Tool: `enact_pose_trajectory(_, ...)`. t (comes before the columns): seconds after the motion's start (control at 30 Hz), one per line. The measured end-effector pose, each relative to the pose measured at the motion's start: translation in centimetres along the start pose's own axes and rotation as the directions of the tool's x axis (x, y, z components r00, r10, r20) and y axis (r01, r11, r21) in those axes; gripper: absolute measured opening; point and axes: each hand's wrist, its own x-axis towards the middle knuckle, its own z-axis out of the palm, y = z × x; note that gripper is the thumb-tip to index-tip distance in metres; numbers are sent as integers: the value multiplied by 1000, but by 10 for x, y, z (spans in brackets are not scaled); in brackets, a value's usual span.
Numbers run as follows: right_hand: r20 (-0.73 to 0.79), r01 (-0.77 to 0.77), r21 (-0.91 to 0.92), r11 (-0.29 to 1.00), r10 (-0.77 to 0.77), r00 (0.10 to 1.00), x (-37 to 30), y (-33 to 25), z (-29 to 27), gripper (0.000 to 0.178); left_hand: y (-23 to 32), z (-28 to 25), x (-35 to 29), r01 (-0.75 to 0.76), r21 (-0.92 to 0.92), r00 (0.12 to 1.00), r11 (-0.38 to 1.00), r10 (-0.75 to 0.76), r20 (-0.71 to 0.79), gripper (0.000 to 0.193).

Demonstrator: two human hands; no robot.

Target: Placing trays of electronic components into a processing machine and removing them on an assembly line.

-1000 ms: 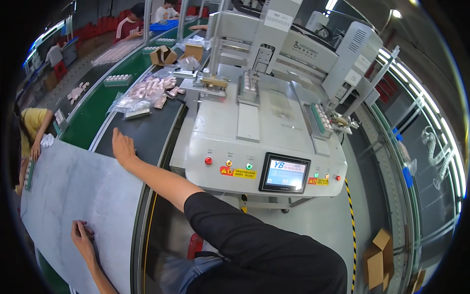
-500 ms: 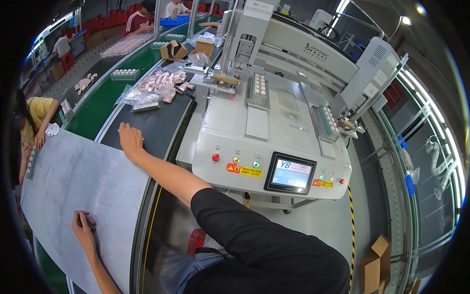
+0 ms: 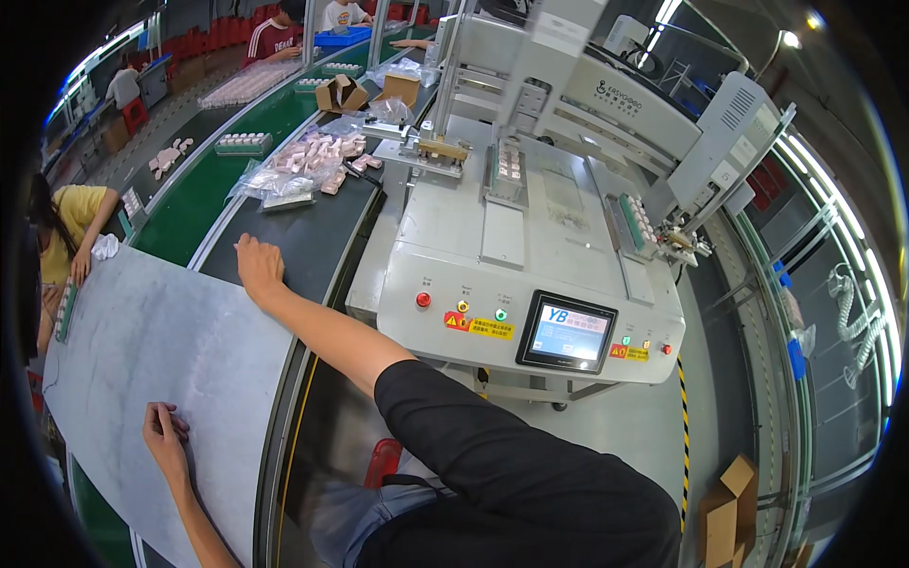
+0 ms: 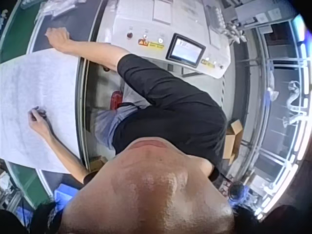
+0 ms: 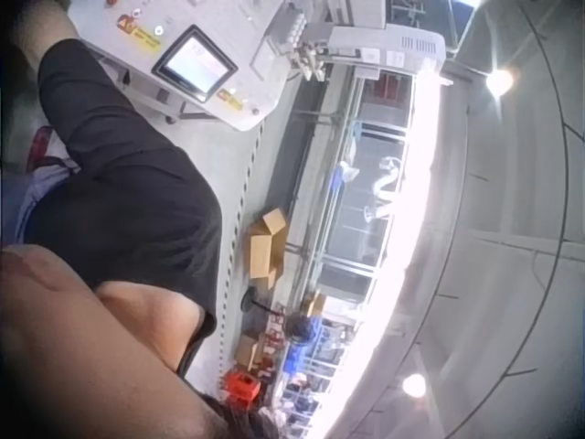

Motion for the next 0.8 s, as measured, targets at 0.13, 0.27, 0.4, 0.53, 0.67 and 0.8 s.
enact_pose_trajectory(0.13,24,-6,0,1000,6,1000,-2,-1,0,25,-3,-1,0,-3,-5,1000,1000,3,0,26)
enact_pose_trajectory(0.27,-12,11,-1,1000,-11,1000,-2,-1,-1,20,-3,-1,-1,-13,-2,1000,1000,13,-4,25)
enact_pose_trajectory(0.4,26,1,-57,998,0,1000,1,0,-3,18,0,1,-1,-6,3,1000,1000,6,5,26)
enact_pose_trajectory(0.53,-1,-36,-26,999,36,999,-2,-7,-5,20,-4,-3,-2,-7,10,1000,1000,7,-2,26)
enact_pose_trajectory(0.67,-64,-8,-31,999,6,998,-1,-2,-2,22,-2,0,-1,-11,8,1000,1000,10,1,26)
enact_pose_trajectory(0.8,6,-44,-20,999,44,999,1,0,0,22,-2,0,0,-18,9,1000,1000,18,8,26)
